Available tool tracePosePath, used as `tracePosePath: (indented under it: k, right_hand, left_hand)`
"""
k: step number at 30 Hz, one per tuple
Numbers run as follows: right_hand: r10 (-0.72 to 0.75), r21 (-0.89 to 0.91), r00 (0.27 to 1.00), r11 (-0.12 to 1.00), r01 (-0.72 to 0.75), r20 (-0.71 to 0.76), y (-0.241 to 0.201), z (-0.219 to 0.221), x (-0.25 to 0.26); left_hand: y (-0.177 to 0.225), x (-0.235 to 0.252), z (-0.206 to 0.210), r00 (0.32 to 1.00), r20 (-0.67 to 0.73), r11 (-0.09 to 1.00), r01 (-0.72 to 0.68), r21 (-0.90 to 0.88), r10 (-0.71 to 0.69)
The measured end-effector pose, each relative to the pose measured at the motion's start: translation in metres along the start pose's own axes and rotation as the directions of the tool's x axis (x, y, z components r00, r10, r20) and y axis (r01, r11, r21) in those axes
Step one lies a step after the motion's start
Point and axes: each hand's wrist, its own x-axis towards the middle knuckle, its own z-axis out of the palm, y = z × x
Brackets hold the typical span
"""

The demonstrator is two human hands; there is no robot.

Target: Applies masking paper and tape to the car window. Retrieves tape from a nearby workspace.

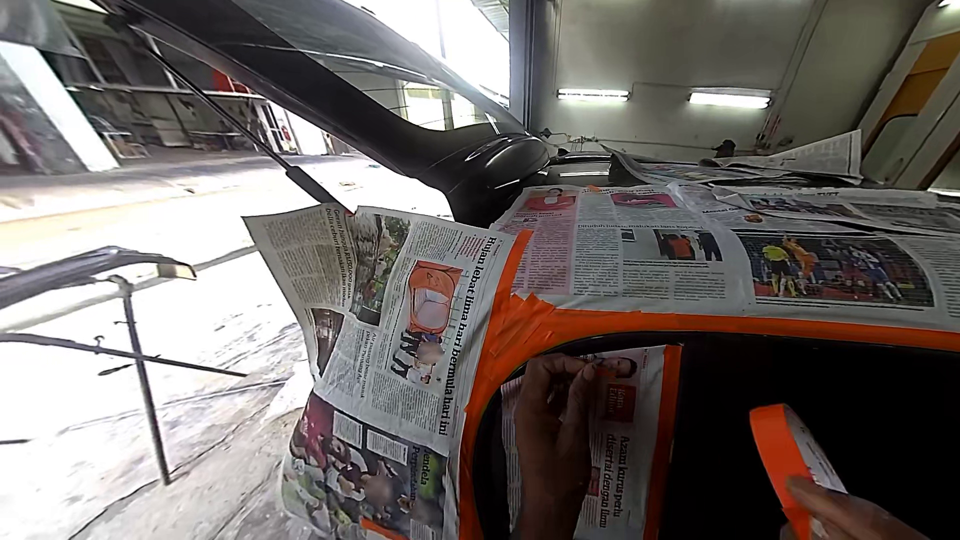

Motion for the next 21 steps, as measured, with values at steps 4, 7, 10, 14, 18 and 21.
tracePosePath:
  k: [4, 7, 10, 14, 18, 21]
  right_hand:
    - [0.033, -0.028, 0.999, 0.999, -0.031, 0.042, 0.018, 0.031, -0.007]
    - [0.057, -0.049, 0.995, 0.997, -0.053, 0.081, 0.021, 0.042, -0.015]
    - [0.084, -0.015, 0.988, 0.996, -0.082, 0.128, 0.02, 0.047, -0.021]
    - [0.121, -0.009, 0.973, 0.993, -0.121, 0.199, 0.02, 0.054, -0.022]
    - [0.117, -0.006, 0.958, 0.993, -0.12, 0.26, 0.022, 0.055, -0.019]
    - [0.115, 0.011, 0.951, 0.992, -0.123, 0.286, 0.024, 0.054, -0.018]
  left_hand:
    - [-0.01, 0.006, 0.007, 0.987, -0.122, 0.987, -0.088, 0.135, 0.105]
    - [-0.015, 0.006, 0.013, 0.973, -0.182, 0.982, -0.118, 0.148, 0.144]
    - [-0.017, 0.006, 0.018, 0.957, -0.238, 0.98, -0.132, 0.149, 0.165]
    - [-0.016, 0.005, 0.021, 0.947, -0.273, 0.979, -0.134, 0.153, 0.172]
    - [-0.016, 0.005, 0.021, 0.946, -0.273, 0.973, -0.126, 0.191, 0.176]
    - [-0.019, 0.005, 0.021, 0.943, -0.261, 0.96, -0.145, 0.239, 0.207]
